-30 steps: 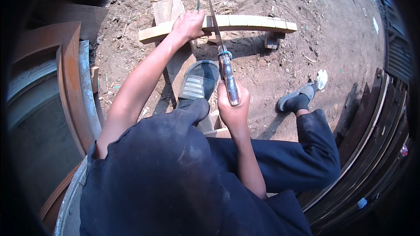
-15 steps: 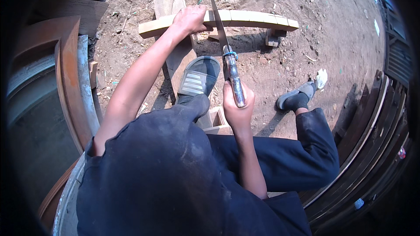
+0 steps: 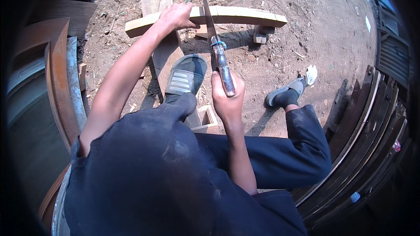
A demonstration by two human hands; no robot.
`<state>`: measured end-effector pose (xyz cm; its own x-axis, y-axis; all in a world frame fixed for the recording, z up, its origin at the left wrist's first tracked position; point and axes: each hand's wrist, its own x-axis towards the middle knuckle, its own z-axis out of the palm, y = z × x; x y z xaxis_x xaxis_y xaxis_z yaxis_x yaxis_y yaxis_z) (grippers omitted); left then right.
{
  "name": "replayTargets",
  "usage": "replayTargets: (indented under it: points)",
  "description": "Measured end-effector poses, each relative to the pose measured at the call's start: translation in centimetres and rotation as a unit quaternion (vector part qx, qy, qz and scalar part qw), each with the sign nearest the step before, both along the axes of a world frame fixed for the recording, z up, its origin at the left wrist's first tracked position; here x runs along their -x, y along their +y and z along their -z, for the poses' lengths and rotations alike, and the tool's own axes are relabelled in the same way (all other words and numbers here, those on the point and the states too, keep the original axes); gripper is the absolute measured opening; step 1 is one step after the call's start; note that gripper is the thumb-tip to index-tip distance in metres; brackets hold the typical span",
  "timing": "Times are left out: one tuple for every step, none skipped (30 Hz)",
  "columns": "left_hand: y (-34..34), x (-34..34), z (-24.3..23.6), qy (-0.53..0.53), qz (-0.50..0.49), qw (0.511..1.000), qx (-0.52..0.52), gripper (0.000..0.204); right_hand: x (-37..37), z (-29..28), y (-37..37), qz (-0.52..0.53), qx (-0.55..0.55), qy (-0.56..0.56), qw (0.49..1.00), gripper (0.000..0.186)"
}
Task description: The person uses a hand saw to cut a curved piece of wood that is resting on a small wooden support. The person holds the wood steady with their left hand and saws with their right hand throughout the clip.
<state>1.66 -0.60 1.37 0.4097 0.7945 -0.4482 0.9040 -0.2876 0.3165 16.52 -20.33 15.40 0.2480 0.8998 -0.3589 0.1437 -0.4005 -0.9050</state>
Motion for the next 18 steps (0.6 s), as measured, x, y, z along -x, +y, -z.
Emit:
replayTargets:
  points:
    - [-0.1, 0.2, 0.3, -0.005, 0.006, 1.0, -0.015, 0.055, -0.3, 0.1, -0.1, -0.005, 0.005, 0.006, 1.0, 0.021]
    - [-0.5, 0.2, 1.0, -0.011, 0.012, 0.999, -0.029, 0.056, -0.8, 0.3, -0.4, -0.011, 0.01, 0.012, 1.0, 0.021]
    - [-0.6, 0.3, 1.0, -0.015, 0.019, 0.999, -0.046, 0.057, -1.1, 0.7, -0.7, -0.016, 0.013, 0.019, 1.0, 0.022]
    - [-0.5, 0.3, 1.0, -0.007, 0.012, 0.999, -0.034, 0.057, -1.5, 1.2, -1.3, -0.037, 0.003, 0.014, 0.999, 0.019]
    - [-0.1, 0.2, 1.0, 0.0, 0.01, 1.0, -0.026, 0.056, -1.2, 1.3, -1.3, -0.042, 0.002, 0.015, 0.999, 0.019]
    - [0.0, -0.2, 0.0, 0.006, 0.008, 1.0, -0.015, 0.056, -1.0, 1.4, -1.5, -0.046, 0.005, 0.016, 0.999, 0.019]
    - [0.0, -0.3, -0.5, 0.012, 0.007, 1.0, -0.003, 0.055, -0.8, 1.4, -1.6, -0.05, 0.009, 0.016, 0.999, 0.018]
    - [-0.3, -0.3, 0.2, 0.001, 0.009, 1.0, -0.019, 0.052, -1.0, 1.2, -1.7, -0.073, 0.0, 0.018, 0.997, 0.017]
    - [-0.3, -0.1, 0.7, -0.001, 0.009, 1.0, -0.027, 0.052, -0.9, 1.5, -1.6, -0.082, -0.027, -0.002, 0.996, 0.016]
    - [-0.4, 0.1, 1.0, -0.002, 0.009, 0.999, -0.035, 0.051, -0.9, 2.0, -1.5, -0.09, -0.054, -0.022, 0.994, 0.016]
    - [-0.2, 0.4, 1.3, -0.003, 0.009, 0.999, -0.043, 0.051, -0.9, 2.2, -1.4, -0.099, -0.081, -0.043, 0.991, 0.015]
    - [-0.3, 0.2, 0.5, 0.005, 0.006, 1.0, -0.029, 0.05, -1.1, 2.1, -1.3, -0.101, -0.043, -0.008, 0.994, 0.013]
    - [-0.4, 0.1, 0.6, -0.003, 0.004, 0.999, -0.035, 0.05, -1.1, 1.8, -1.1, -0.07, -0.019, 0.029, 0.997, 0.013]
    - [-0.5, 0.1, 0.7, -0.011, 0.003, 0.999, -0.041, 0.05, -0.9, 1.4, -0.8, -0.038, 0.006, 0.066, 0.997, 0.014]
    - [-0.6, 0.1, 0.7, -0.019, 0.001, 0.999, -0.046, 0.05, -0.8, 1.1, -0.7, -0.005, 0.031, 0.102, 0.994, 0.016]
    - [-0.6, 0.1, 0.7, -0.018, 0.002, 0.999, -0.046, 0.05, -0.7, 1.1, -0.4, 0.005, 0.017, 0.061, 0.998, 0.022]
    - [-0.6, 0.1, 0.6, -0.017, 0.004, 0.999, -0.047, 0.049, -0.7, 1.5, -0.1, -0.006, 0.016, 0.044, 0.999, 0.023]
    - [-0.6, 0.1, 0.5, -0.015, 0.005, 0.999, -0.048, 0.049, -0.8, 2.0, 0.2, -0.016, 0.015, 0.027, 0.999, 0.024]
